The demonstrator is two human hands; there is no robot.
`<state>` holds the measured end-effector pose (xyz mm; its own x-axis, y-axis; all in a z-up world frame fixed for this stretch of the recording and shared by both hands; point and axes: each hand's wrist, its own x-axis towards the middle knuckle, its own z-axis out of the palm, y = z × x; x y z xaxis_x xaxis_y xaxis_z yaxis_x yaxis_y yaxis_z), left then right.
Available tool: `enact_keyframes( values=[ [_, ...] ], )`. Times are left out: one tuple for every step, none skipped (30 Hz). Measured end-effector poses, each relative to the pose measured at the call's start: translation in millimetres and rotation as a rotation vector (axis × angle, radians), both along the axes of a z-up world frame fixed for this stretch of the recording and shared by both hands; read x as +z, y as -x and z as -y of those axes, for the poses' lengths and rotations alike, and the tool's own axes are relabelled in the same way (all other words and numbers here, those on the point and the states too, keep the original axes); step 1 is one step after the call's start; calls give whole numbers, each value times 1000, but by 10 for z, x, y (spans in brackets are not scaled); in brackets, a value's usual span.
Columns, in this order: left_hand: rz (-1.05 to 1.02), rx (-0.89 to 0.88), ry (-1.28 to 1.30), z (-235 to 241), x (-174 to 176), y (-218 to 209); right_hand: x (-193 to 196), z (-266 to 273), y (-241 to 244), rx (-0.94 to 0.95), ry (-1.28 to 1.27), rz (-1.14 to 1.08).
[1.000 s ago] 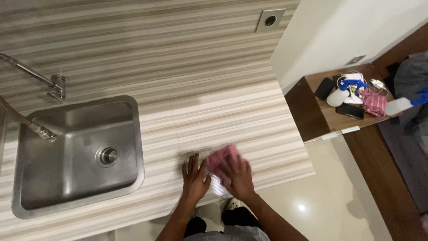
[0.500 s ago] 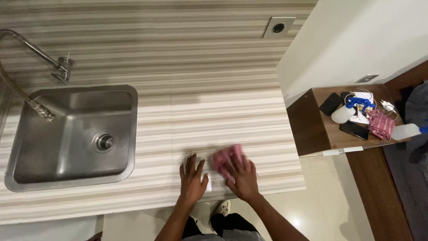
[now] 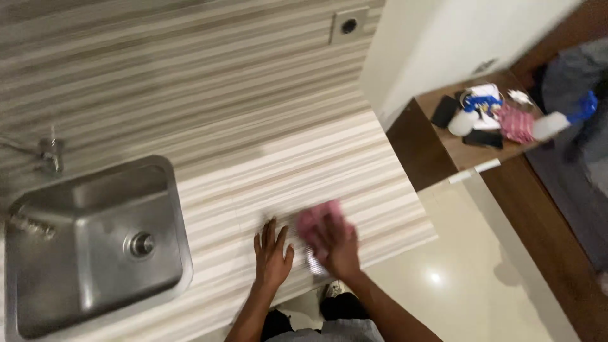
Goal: Wiping a countertop next to a sink with a cleaning cloth.
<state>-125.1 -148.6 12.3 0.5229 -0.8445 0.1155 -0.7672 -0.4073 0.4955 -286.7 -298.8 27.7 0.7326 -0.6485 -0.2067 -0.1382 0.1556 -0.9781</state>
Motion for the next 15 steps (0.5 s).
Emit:
enact_keyframes(
  values=[
    [3,-25,6,-2,6,-103,206,-30,-12,-25,6,3],
    [13,-45,52,-13,13,-211,412,-75,-29,175,656,-150],
    [20,-63,100,-38,14,-313,615,-135,-44,388,1300,-320],
    [21,-86,107,-56,9,-413,516,2,-33,367,1302,-334],
    [34,-87,74,-136,11,-473,416,102,5,275,1138,-457],
    [48,-88,41,-212,6,-536,308,204,47,186,967,-573],
    [43,-101,32,-290,12,-591,340,209,22,179,953,-581],
    [33,-121,28,-367,16,-642,368,216,3,97,1000,-661],
    [27,-143,33,-393,17,-706,400,262,-16,7,1052,-740],
    [27,-160,31,-443,-17,-740,395,131,-126,-7,1044,-748],
    [23,-172,17,-459,-47,-775,404,29,-232,-123,1046,-823],
    [19,-184,2,-472,-76,-804,414,-66,-337,-241,1046,-897],
    [18,-199,3,-476,-74,-813,424,-252,-367,-253,1040,-905],
    [19,-224,58,-480,-74,-820,433,-436,-401,-188,1082,-869],
    [19,-245,112,-499,-70,-827,444,-625,-444,-119,1122,-830]
  ],
)
